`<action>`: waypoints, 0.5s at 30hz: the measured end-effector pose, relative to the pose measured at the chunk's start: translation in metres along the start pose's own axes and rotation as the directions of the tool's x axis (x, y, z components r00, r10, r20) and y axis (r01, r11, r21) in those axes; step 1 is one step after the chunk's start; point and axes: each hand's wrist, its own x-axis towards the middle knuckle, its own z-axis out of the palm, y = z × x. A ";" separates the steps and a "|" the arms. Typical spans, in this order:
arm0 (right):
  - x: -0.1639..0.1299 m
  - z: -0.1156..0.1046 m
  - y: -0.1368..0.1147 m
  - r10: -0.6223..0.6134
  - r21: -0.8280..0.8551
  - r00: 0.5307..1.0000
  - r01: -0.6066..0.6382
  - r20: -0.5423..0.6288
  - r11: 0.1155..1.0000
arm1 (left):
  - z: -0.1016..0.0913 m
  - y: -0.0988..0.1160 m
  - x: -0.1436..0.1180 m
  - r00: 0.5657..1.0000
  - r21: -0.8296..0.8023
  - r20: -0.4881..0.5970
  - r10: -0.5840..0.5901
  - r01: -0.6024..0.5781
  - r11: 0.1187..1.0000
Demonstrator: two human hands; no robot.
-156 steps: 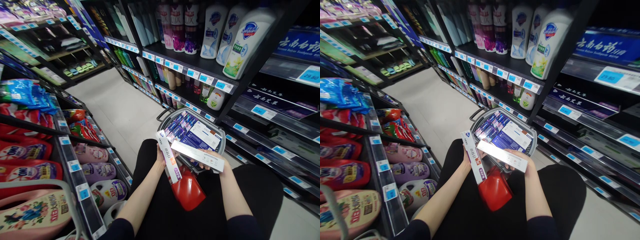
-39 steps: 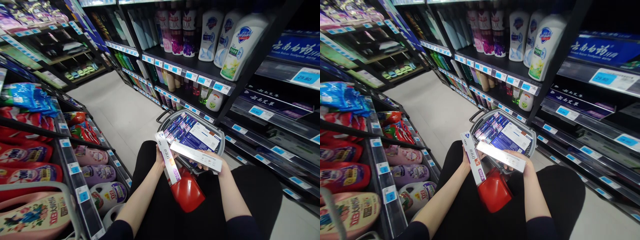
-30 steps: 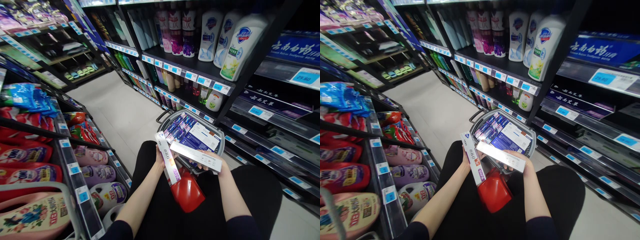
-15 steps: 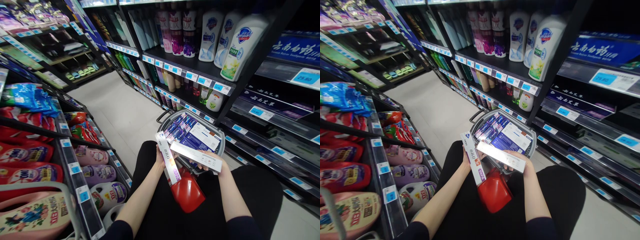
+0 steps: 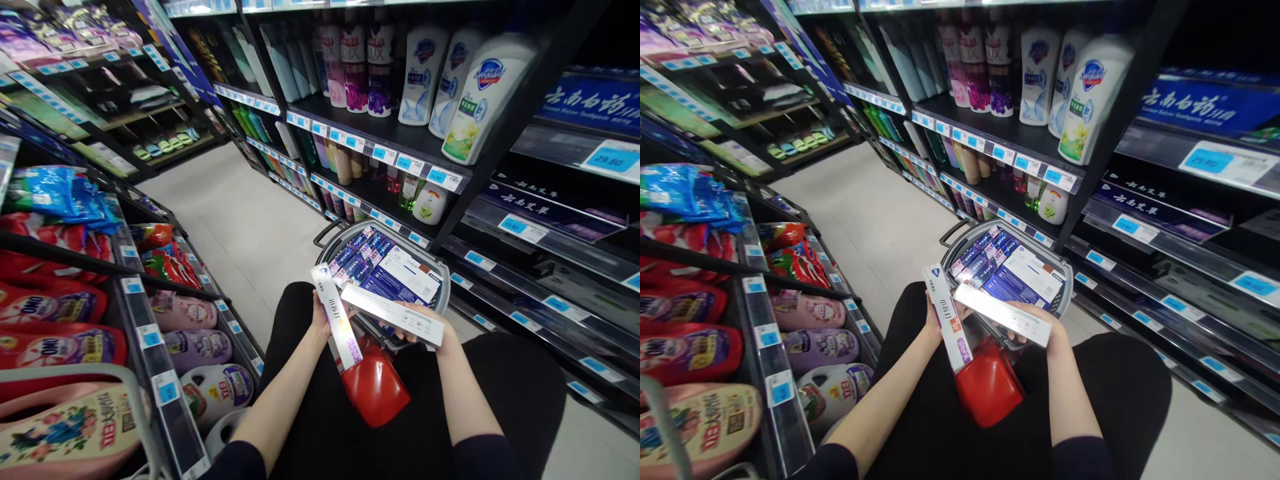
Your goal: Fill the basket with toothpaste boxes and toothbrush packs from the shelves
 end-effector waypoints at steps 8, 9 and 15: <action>0.001 0.003 -0.001 -0.003 -0.036 1.000 0.002 -0.024 0.999 | -0.001 0.000 0.001 1.000 0.019 -0.023 0.004 -0.003 1.000; 0.001 0.003 -0.001 -0.009 -0.031 1.000 0.009 -0.021 0.999 | -0.001 0.000 0.001 1.000 0.026 -0.028 0.004 -0.003 1.000; 0.005 0.000 0.004 0.018 0.017 1.000 -0.018 -0.024 1.000 | -0.007 0.002 0.001 0.999 0.095 -0.039 0.010 -0.006 0.996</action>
